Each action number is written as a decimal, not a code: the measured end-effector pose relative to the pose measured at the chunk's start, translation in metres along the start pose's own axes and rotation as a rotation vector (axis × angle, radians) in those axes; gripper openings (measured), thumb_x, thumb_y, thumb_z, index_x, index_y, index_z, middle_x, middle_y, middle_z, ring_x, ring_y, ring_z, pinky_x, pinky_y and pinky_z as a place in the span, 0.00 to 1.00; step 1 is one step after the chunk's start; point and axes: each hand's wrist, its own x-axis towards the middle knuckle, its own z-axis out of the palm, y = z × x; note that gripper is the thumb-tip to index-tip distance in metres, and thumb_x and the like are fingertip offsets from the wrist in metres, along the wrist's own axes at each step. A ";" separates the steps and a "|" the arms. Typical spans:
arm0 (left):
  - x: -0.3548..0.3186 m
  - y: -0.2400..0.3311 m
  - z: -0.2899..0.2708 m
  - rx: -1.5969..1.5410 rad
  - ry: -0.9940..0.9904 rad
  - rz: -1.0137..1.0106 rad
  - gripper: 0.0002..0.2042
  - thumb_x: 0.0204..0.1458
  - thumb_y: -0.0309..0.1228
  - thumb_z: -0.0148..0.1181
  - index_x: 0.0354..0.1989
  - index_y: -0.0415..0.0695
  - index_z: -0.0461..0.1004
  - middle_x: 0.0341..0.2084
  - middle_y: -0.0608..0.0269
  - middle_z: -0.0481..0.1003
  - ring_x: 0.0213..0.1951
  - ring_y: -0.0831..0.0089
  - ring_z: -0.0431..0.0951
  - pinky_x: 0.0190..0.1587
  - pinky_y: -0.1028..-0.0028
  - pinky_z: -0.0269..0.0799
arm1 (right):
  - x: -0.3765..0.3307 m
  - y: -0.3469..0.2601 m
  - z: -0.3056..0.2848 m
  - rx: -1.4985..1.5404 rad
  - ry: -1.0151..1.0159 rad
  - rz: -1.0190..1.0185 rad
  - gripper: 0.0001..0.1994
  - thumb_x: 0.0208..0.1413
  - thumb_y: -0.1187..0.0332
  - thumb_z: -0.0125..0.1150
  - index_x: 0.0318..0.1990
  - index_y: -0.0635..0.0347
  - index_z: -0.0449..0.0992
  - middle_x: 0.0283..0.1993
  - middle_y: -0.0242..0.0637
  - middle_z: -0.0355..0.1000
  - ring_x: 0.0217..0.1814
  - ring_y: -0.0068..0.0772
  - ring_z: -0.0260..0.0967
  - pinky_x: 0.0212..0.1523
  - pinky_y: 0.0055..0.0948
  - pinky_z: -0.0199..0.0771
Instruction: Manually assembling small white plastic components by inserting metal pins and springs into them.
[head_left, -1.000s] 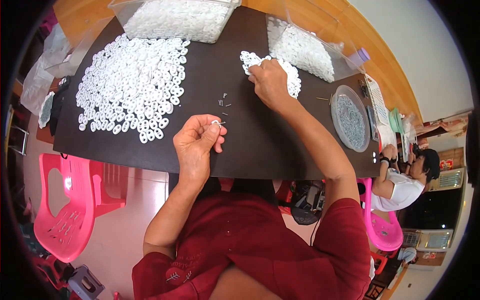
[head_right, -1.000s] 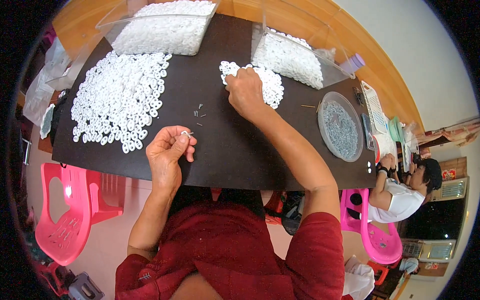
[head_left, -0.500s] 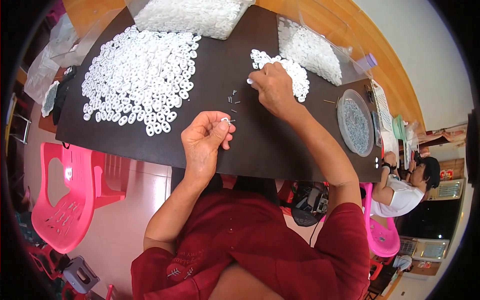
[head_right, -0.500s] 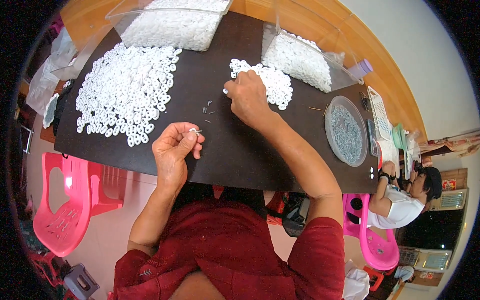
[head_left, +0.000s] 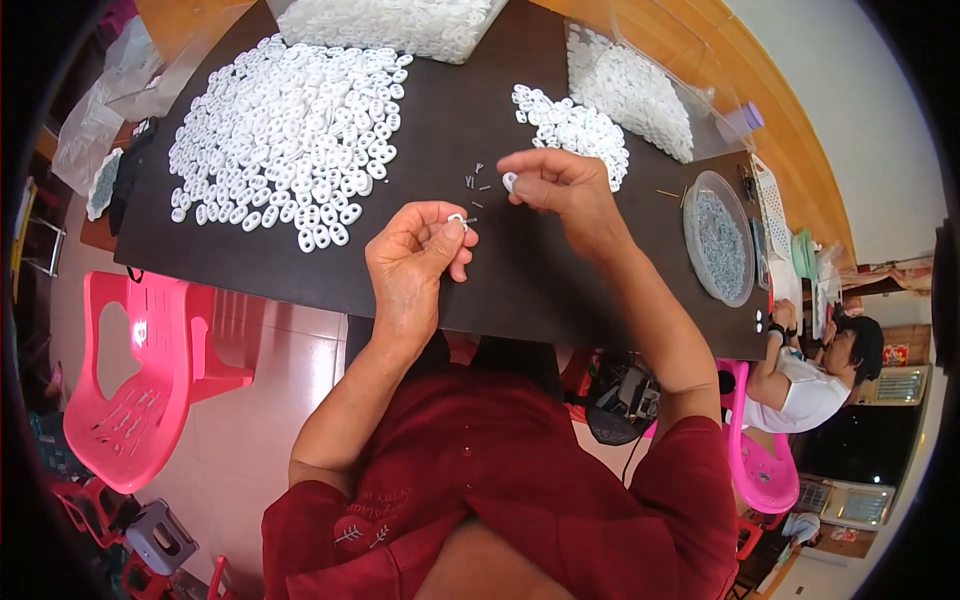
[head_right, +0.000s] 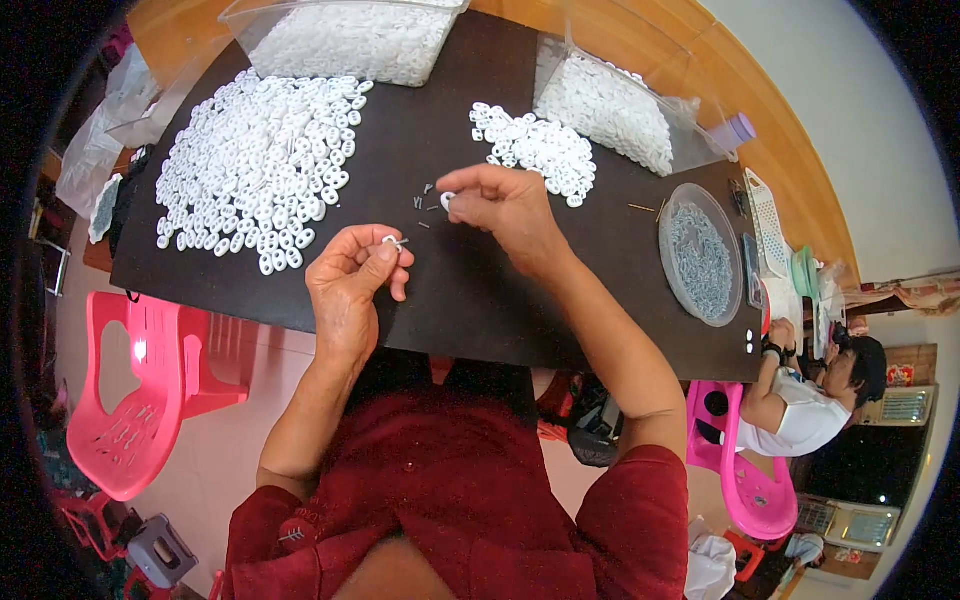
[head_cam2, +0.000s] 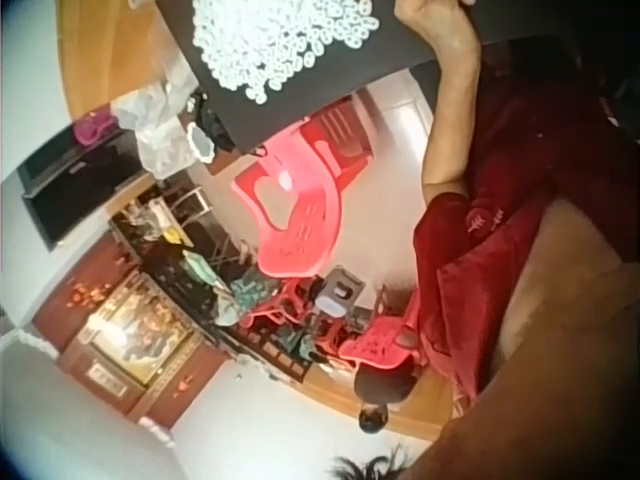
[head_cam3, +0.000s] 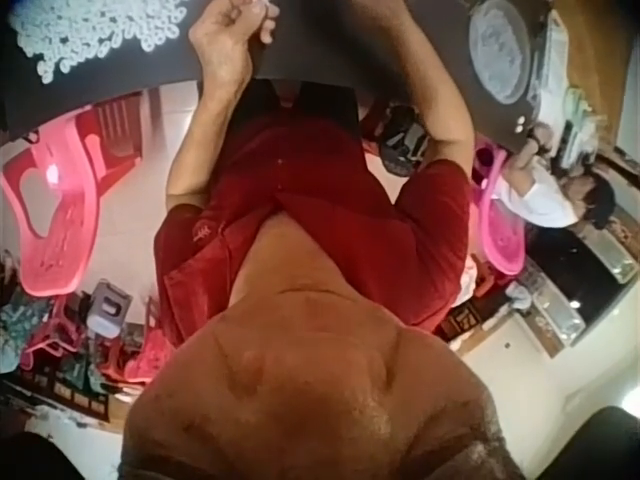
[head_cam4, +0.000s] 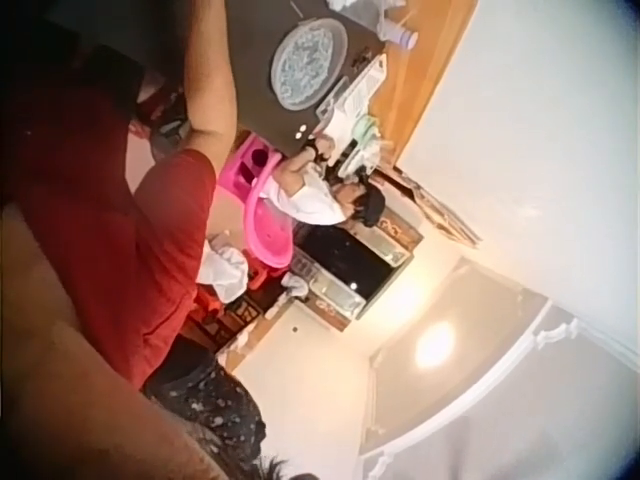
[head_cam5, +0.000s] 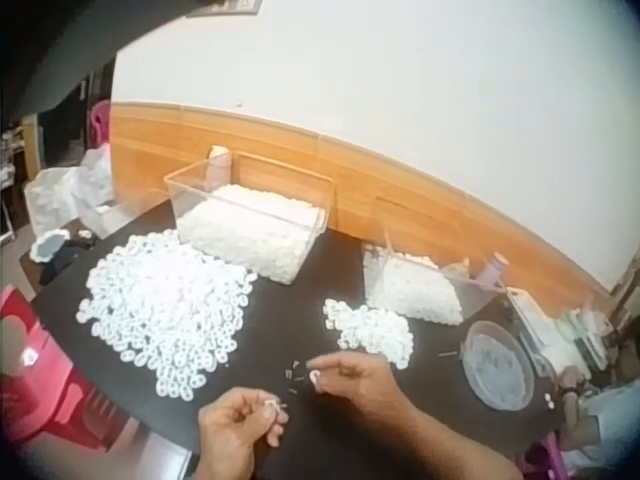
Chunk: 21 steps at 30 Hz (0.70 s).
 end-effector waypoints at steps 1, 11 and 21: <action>0.000 0.001 0.001 0.002 0.003 -0.006 0.05 0.53 0.22 0.54 0.36 0.34 0.72 0.24 0.60 0.74 0.22 0.82 0.70 0.23 0.84 0.66 | -0.005 -0.001 0.002 0.094 -0.023 0.061 0.12 0.49 0.72 0.61 0.43 0.63 0.76 0.29 0.30 0.73 0.30 0.17 0.68 0.30 0.16 0.63; -0.005 0.004 0.004 0.014 0.023 0.014 0.08 0.53 0.23 0.55 0.40 0.32 0.71 0.24 0.57 0.75 0.23 0.79 0.72 0.22 0.83 0.67 | -0.023 -0.006 0.022 0.247 -0.080 0.078 0.11 0.50 0.72 0.61 0.42 0.63 0.76 0.32 0.33 0.75 0.33 0.18 0.70 0.30 0.16 0.64; -0.013 0.011 0.008 0.190 0.065 0.019 0.06 0.53 0.23 0.53 0.38 0.37 0.72 0.24 0.65 0.75 0.23 0.86 0.70 0.22 0.86 0.64 | -0.025 -0.006 0.031 0.240 -0.036 -0.027 0.10 0.50 0.76 0.60 0.42 0.65 0.76 0.33 0.33 0.75 0.35 0.20 0.71 0.35 0.17 0.69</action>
